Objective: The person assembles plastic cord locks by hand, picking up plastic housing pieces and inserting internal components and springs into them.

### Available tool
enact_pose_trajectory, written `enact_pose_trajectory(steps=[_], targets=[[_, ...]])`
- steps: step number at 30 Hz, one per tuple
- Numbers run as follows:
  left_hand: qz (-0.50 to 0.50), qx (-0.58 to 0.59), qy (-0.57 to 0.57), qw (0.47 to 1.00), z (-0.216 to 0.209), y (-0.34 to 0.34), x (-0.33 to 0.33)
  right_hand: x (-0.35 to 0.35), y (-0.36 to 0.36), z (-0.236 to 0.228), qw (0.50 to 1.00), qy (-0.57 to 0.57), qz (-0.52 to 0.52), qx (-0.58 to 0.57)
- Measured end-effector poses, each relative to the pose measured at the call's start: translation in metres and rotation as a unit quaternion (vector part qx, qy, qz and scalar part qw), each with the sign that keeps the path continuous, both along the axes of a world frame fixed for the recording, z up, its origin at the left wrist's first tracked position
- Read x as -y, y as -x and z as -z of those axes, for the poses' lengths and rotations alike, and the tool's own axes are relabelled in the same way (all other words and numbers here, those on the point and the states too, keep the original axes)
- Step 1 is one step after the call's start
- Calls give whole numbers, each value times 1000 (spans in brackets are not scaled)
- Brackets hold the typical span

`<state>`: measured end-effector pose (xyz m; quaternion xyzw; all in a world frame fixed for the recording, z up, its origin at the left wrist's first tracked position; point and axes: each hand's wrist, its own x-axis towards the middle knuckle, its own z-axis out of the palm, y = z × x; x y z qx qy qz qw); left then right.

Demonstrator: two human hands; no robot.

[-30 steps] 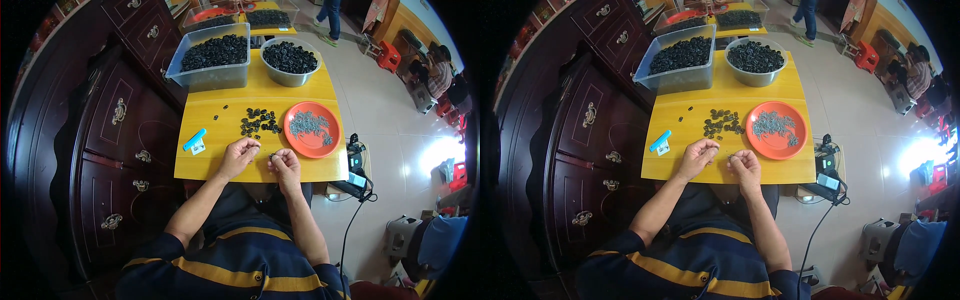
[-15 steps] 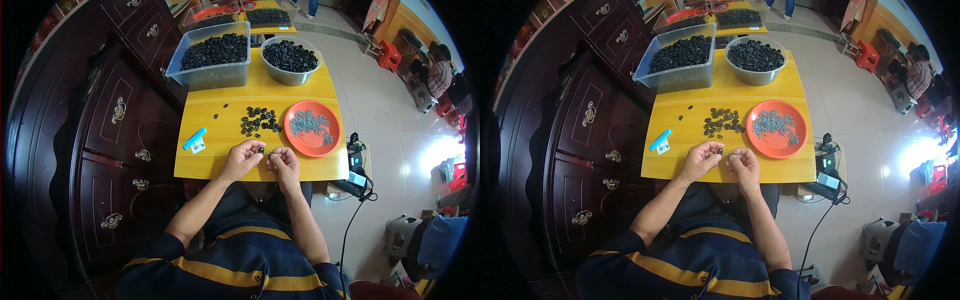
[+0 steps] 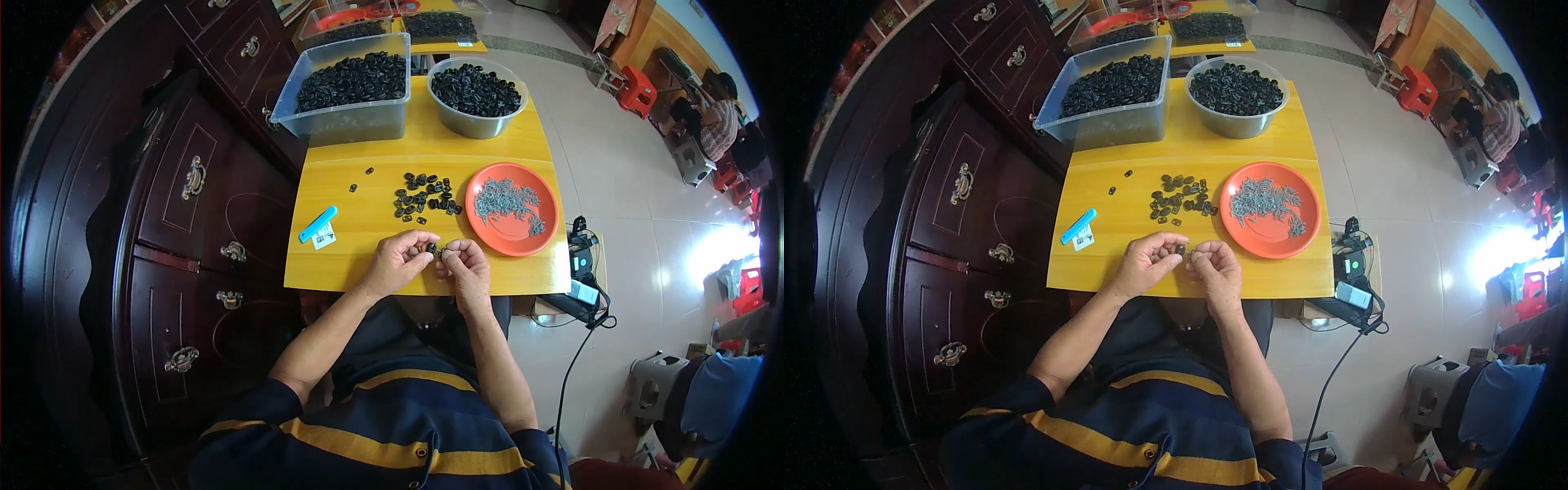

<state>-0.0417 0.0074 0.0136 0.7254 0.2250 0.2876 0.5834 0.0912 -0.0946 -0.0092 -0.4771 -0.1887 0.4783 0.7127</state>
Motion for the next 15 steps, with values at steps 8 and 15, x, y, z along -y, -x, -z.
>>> enact_pose_trajectory(steps=[8,15], targets=[[-5,0,-15,1000,-5,-3,0,0,0,-1,1000,4,-1,1],[11,-17,-16,1000,-4,-4,-3,1,0,1,1000,-6,-12,5]])
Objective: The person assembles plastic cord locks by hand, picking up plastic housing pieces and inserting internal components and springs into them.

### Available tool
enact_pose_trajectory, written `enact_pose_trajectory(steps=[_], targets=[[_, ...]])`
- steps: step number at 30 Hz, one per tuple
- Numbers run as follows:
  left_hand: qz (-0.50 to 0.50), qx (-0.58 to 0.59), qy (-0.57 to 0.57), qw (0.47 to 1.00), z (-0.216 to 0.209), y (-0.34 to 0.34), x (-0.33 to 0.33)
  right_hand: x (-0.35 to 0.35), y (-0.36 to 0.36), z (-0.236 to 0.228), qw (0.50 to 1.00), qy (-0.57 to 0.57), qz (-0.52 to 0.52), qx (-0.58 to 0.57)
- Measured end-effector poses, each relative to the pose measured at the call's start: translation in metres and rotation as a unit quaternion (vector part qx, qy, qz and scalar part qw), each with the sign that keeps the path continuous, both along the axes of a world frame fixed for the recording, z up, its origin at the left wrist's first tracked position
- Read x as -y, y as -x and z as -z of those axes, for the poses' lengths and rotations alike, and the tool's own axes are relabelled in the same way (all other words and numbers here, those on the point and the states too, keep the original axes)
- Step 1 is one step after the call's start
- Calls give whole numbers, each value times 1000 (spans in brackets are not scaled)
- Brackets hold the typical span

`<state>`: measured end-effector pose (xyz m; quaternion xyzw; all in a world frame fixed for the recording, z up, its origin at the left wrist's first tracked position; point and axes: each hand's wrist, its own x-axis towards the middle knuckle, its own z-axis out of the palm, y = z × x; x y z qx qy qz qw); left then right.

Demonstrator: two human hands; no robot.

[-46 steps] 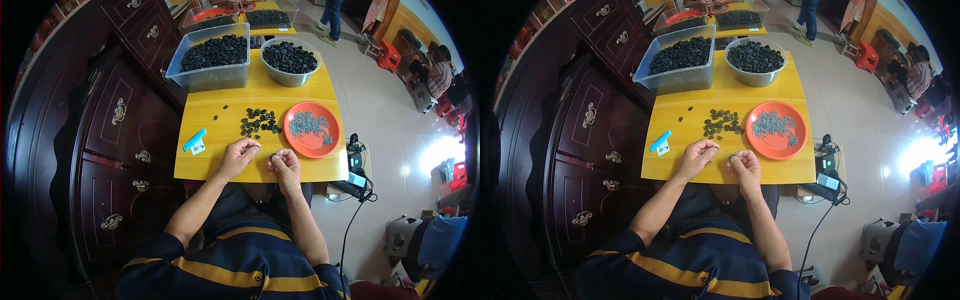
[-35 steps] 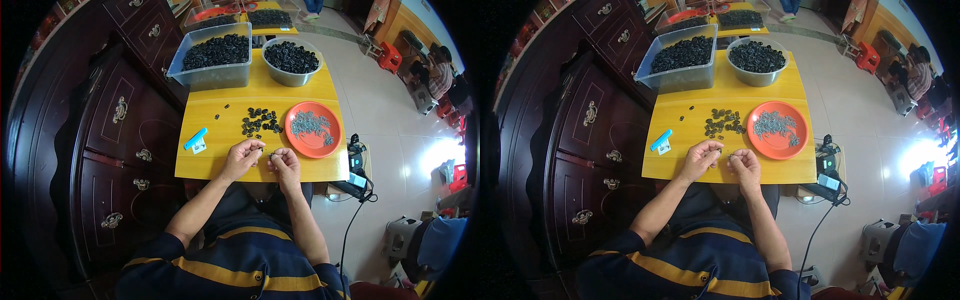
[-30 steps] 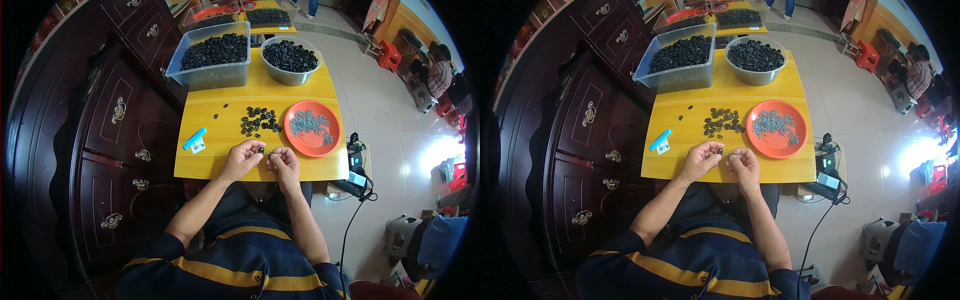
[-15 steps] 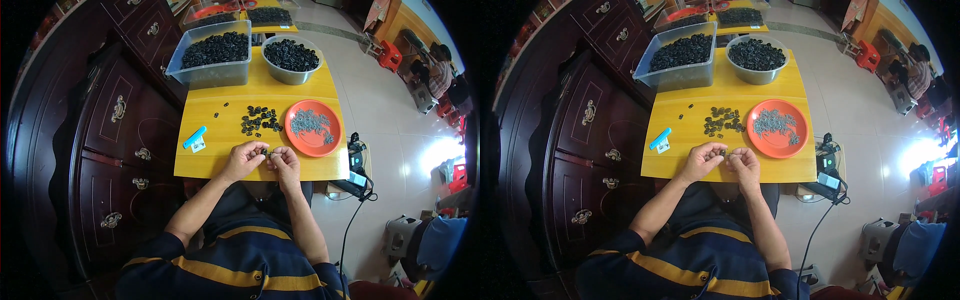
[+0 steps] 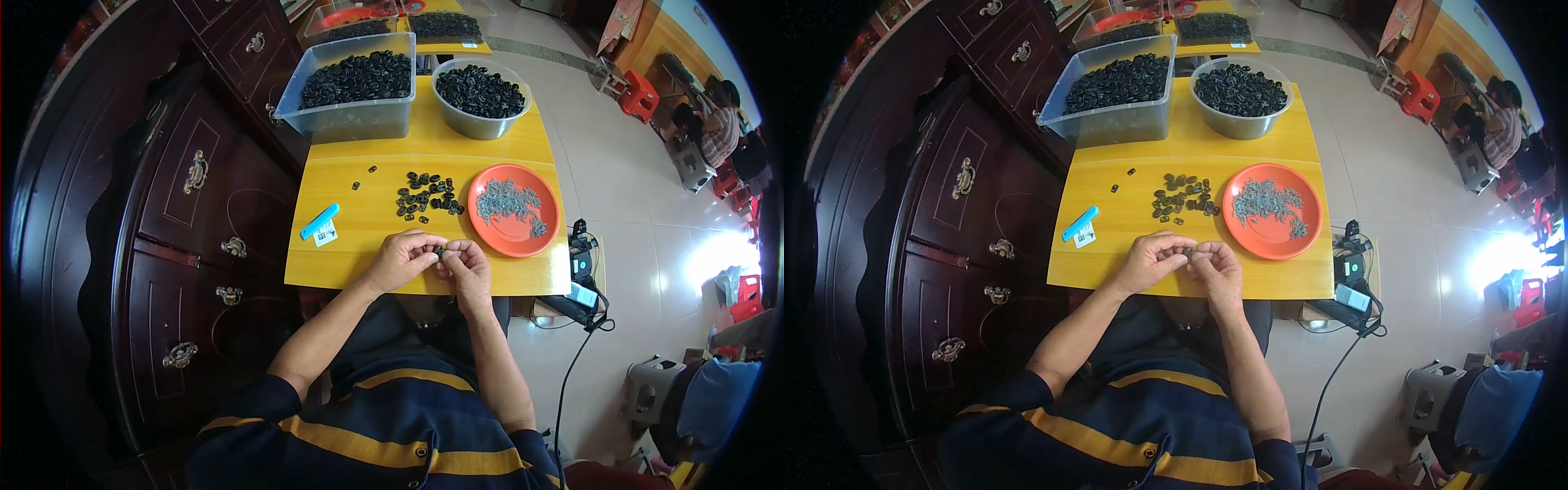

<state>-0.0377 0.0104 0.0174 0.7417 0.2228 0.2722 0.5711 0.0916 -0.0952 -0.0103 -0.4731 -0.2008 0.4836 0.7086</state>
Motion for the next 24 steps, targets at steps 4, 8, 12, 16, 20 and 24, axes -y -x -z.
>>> enact_pose_trajectory(steps=[4,8,12,16,20,24], targets=[[32,-10,-3,999,-4,0,-6,0,-2,-3,1000,22,-7,-1],[71,-50,-72,994,-14,1,-15,1,-5,-7,998,30,-53,-7],[99,-43,-90,990,-18,-5,-15,3,-12,-8,995,19,-91,-39],[65,-80,-142,984,-33,-12,1,2,-12,-10,994,11,-81,-73],[-16,-127,-321,938,-35,-18,11,1,-9,-11,992,2,-44,-115],[-33,-103,-356,928,-23,-20,10,1,-13,1,994,0,-47,-97]])
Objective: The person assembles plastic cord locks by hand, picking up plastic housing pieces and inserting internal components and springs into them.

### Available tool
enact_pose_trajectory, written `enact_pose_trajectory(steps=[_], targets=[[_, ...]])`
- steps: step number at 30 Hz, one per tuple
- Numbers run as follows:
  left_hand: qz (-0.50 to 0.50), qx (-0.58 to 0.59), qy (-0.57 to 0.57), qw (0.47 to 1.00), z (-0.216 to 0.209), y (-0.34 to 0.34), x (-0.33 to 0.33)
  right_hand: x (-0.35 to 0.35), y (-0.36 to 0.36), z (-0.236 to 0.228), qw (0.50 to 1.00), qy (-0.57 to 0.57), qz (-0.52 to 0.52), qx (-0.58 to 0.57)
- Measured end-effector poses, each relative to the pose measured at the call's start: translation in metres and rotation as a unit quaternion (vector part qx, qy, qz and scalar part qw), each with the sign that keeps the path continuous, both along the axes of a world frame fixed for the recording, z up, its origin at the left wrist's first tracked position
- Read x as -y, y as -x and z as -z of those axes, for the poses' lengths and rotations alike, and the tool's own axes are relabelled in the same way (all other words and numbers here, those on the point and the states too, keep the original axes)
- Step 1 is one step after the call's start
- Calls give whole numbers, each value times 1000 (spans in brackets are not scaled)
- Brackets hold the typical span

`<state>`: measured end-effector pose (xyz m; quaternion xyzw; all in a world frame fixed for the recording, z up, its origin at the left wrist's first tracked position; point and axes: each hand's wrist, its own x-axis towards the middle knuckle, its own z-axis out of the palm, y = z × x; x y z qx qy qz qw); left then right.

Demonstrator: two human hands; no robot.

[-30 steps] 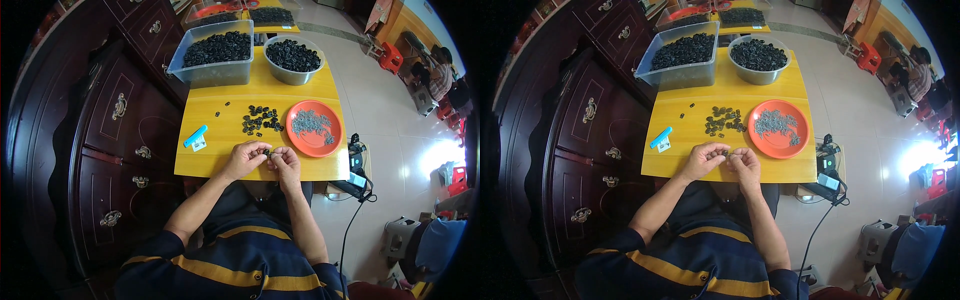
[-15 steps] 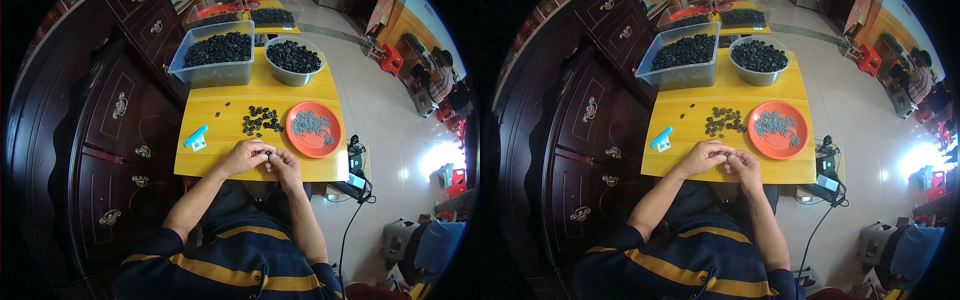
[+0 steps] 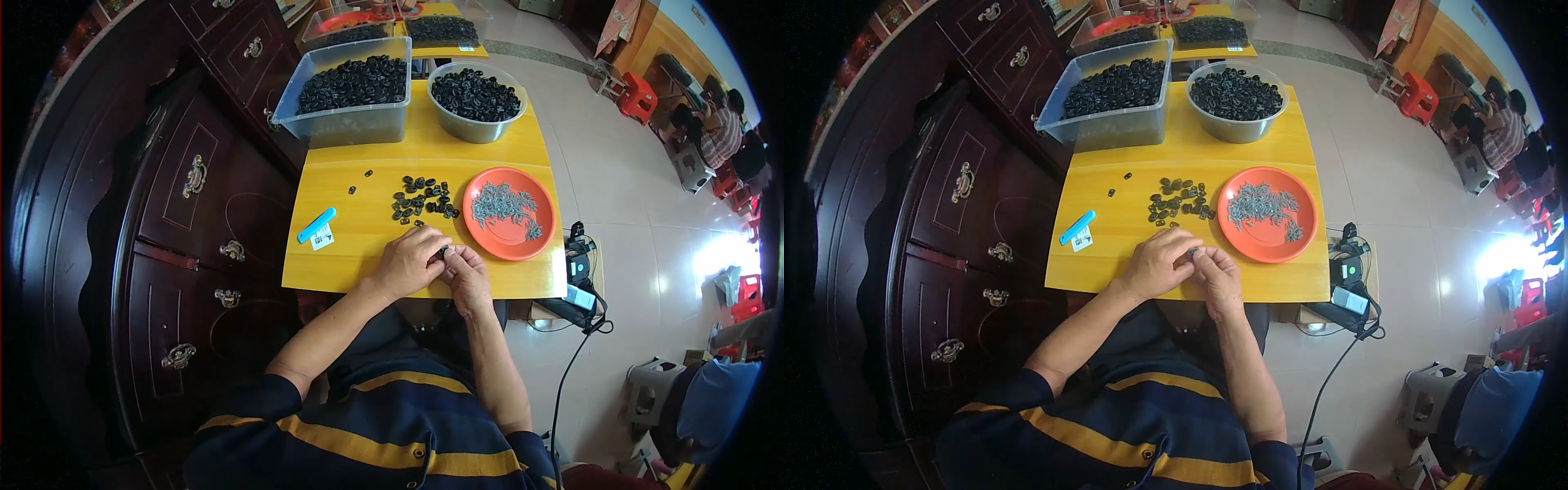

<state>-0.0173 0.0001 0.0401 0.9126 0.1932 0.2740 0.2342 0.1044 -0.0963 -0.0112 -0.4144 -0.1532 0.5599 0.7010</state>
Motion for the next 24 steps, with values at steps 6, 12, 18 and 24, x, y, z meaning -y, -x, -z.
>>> enact_pose_trajectory(steps=[6,12,18,24], targets=[[12,10,22,1000,0,0,-1,1,3,-8,998,4,29,-54],[13,-7,14,1000,3,-2,-1,1,3,-2,999,9,31,-34],[13,-7,22,1000,1,-2,-1,-1,6,-6,998,20,51,-31],[15,4,3,1000,3,-4,-2,-2,5,-2,998,20,56,-22]])
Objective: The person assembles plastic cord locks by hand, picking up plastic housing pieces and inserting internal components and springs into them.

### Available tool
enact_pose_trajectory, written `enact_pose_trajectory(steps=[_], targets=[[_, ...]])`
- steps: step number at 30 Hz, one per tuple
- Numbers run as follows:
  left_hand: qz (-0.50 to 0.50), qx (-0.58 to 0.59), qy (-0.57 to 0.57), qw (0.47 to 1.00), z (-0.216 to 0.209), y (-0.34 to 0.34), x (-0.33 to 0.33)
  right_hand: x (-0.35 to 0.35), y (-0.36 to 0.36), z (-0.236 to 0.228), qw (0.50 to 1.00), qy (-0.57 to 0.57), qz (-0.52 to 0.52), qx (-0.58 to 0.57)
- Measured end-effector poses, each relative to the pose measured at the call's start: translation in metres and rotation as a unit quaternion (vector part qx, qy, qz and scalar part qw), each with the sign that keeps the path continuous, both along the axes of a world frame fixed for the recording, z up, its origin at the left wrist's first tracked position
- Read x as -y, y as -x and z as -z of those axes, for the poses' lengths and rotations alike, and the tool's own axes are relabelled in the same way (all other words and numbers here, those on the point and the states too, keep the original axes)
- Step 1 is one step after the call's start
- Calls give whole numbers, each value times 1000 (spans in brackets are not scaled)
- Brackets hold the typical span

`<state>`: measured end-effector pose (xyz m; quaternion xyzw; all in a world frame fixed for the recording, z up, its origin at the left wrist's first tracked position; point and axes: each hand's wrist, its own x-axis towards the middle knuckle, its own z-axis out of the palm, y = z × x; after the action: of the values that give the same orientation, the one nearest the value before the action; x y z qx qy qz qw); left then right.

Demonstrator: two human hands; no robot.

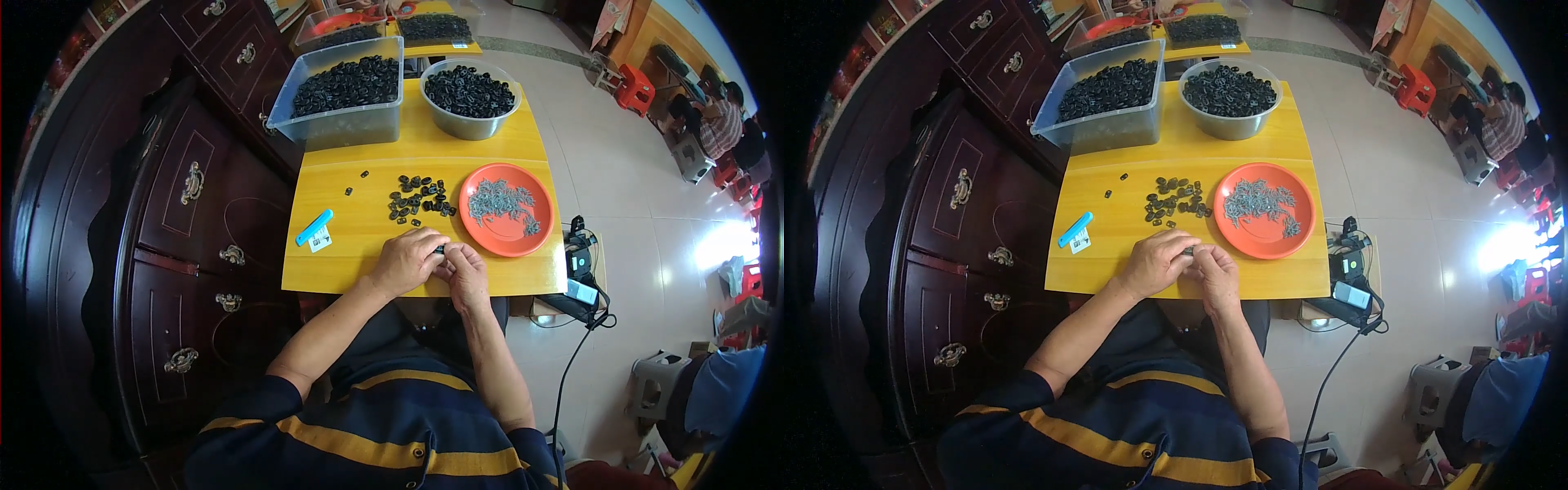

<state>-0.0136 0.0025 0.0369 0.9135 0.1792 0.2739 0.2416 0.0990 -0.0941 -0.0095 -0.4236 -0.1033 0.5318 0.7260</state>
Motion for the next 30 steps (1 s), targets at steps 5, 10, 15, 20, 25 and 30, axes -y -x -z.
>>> enact_pose_trajectory(steps=[5,10,15,20,25,30], targets=[[5,25,-9,1000,4,-1,-3,-1,1,0,1000,-6,7,4],[-3,30,19,999,0,-2,-1,-2,-1,4,1000,-13,6,6],[-5,25,39,999,0,-1,-5,-3,-1,4,1000,-6,9,7],[8,39,39,998,3,-2,-8,-2,-2,4,1000,-8,5,5],[-4,34,60,998,-5,-1,-3,-2,-1,3,1000,-8,8,3],[-12,19,102,995,-11,-1,-2,-2,0,0,1000,-11,11,4]])
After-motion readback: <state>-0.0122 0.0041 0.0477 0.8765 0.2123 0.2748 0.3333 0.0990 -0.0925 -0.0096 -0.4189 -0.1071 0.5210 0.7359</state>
